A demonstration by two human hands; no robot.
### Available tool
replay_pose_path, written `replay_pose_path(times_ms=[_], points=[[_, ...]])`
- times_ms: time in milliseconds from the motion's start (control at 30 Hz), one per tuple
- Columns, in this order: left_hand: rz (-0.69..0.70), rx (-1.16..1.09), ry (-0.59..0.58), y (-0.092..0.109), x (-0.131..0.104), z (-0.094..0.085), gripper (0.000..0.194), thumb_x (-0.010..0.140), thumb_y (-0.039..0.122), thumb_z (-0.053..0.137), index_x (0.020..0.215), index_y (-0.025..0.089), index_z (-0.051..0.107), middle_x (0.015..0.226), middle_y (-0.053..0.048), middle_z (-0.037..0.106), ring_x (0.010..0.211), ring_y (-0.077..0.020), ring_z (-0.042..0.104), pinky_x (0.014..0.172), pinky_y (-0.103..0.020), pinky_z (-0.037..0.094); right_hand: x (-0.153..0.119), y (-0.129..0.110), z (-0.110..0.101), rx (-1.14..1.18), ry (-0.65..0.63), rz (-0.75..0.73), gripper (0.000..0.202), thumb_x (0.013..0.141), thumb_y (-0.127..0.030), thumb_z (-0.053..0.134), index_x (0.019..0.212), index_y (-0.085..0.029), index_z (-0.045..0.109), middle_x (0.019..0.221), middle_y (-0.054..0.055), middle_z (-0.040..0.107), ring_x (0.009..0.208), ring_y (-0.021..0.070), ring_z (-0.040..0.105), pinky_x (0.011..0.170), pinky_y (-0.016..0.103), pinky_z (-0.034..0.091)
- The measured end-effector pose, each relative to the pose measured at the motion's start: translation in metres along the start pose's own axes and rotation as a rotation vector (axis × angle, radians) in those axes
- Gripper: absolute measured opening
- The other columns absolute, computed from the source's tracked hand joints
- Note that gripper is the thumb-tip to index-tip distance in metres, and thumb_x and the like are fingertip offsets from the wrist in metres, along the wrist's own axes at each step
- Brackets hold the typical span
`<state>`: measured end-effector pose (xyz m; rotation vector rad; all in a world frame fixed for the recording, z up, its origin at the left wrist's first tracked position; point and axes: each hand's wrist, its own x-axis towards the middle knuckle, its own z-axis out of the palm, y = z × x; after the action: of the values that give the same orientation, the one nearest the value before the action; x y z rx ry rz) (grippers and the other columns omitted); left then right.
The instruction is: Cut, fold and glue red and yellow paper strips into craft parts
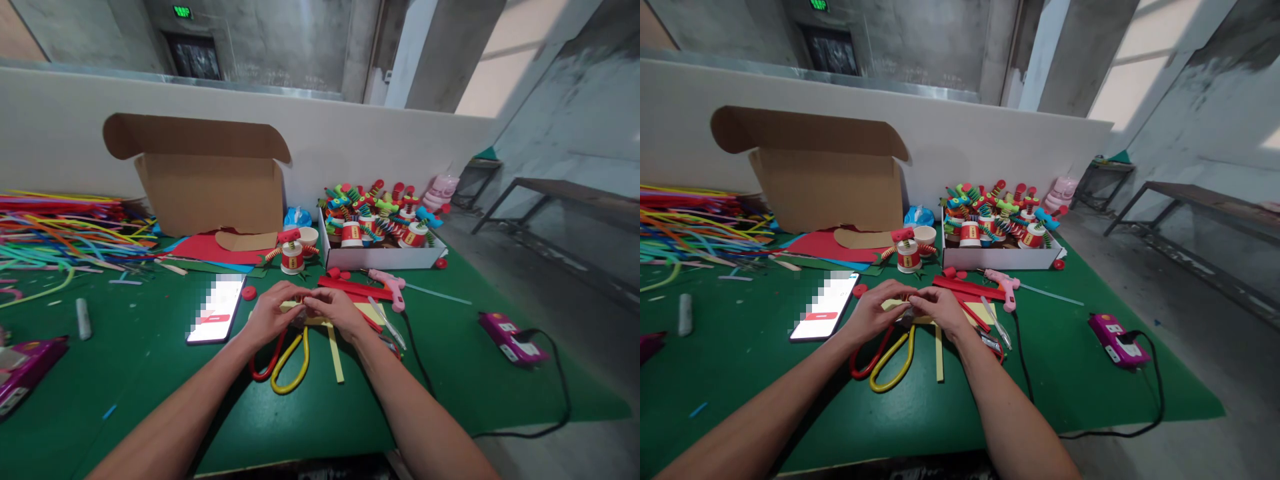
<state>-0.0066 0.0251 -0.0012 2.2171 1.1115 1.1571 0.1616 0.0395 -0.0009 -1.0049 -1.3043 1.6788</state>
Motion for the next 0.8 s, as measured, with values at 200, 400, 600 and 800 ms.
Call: replay_pose_path(times_ms=[200, 400, 600, 800], points=[[0.014, 0.004, 0.019, -0.0003, 0.0007, -0.0011, 0.018, 0.085, 0.027, 0.053, 0.094, 0.018, 0.066, 0.087, -0.006, 0.063, 0.084, -0.0166, 0.057, 0.075, -0.029, 0.046, -0.0007, -0.0017, -0.0008, -0.001, 0.014, 0.000, 0.035, 0.057, -0.043, 0.076, 0.076, -0.015, 0.066, 0.065, -0.001, 0.061, 0.058, 0.0087, 0.052, 0.063, 0.025, 0.042], [0.007, 0.001, 0.024, 0.0014, 0.0015, -0.0019, 0.017, 0.084, 0.026, 0.054, 0.095, 0.018, 0.065, 0.087, -0.006, 0.063, 0.084, -0.0165, 0.057, 0.075, -0.029, 0.046, -0.0008, -0.0022, -0.0020, -0.003, 0.010, 0.008, 0.033, 0.059, -0.042, 0.075, 0.074, -0.015, 0.066, 0.064, -0.002, 0.060, 0.057, 0.0081, 0.052, 0.063, 0.025, 0.042], [0.001, -0.011, 0.040, 0.0010, 0.0012, -0.0011, 0.018, 0.083, 0.026, 0.055, 0.094, 0.017, 0.066, 0.086, -0.006, 0.062, 0.083, -0.0165, 0.057, 0.074, -0.029, 0.046, -0.0003, -0.0014, -0.0014, 0.019, 0.008, 0.020, 0.037, 0.057, -0.043, 0.076, 0.077, -0.015, 0.066, 0.068, -0.001, 0.063, 0.059, 0.0082, 0.054, 0.064, 0.024, 0.043], [-0.009, -0.009, 0.024, 0.0013, -0.0004, 0.0022, 0.019, 0.083, 0.029, 0.054, 0.094, 0.019, 0.067, 0.091, -0.007, 0.059, 0.086, -0.0164, 0.056, 0.077, -0.030, 0.046, -0.0015, 0.0012, 0.0024, 0.027, -0.027, 0.030, 0.036, 0.057, -0.044, 0.076, 0.077, -0.014, 0.065, 0.068, -0.002, 0.062, 0.060, 0.0086, 0.056, 0.064, 0.025, 0.044]])
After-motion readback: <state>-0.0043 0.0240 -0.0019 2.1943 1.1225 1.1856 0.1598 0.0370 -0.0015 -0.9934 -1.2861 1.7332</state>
